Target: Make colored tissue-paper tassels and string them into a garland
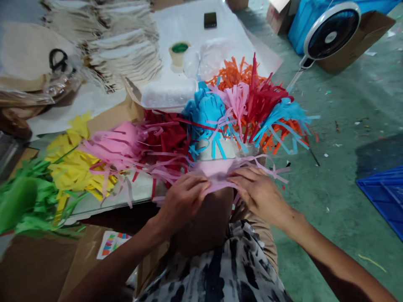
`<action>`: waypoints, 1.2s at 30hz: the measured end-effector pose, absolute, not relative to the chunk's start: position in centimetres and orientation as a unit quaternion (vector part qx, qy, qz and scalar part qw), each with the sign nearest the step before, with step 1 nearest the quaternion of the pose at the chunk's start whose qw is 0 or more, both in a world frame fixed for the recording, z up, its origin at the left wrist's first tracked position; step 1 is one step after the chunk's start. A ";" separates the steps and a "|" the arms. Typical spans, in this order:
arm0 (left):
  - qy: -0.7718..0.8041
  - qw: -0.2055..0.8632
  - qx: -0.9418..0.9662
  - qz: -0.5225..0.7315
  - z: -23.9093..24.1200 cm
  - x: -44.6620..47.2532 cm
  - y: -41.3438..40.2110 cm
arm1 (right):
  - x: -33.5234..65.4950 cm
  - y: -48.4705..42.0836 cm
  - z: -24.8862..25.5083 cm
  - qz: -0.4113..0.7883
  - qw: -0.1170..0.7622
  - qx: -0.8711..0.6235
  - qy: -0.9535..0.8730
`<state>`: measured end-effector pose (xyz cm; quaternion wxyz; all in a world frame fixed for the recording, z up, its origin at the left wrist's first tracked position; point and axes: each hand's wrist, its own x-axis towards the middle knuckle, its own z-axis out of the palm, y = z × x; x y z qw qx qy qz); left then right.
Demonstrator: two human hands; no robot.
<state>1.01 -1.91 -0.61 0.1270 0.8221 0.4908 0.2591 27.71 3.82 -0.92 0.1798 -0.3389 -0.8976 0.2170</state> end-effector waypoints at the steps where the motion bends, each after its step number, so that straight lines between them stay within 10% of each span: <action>1: 0.509 0.148 0.806 0.263 -0.4 0.5 -1.7 | 27.7 4.2 -0.6 0.240 0.180 -0.343 -0.890; 10: 0.657 0.255 0.661 0.258 0.3 -0.8 0.7 | 25.3 5.1 -0.7 0.235 0.226 -0.492 -0.807; 36: 0.467 -0.059 0.860 0.199 -1.1 0.0 1.9 | 23.5 5.1 -0.5 0.052 0.102 -0.562 -0.819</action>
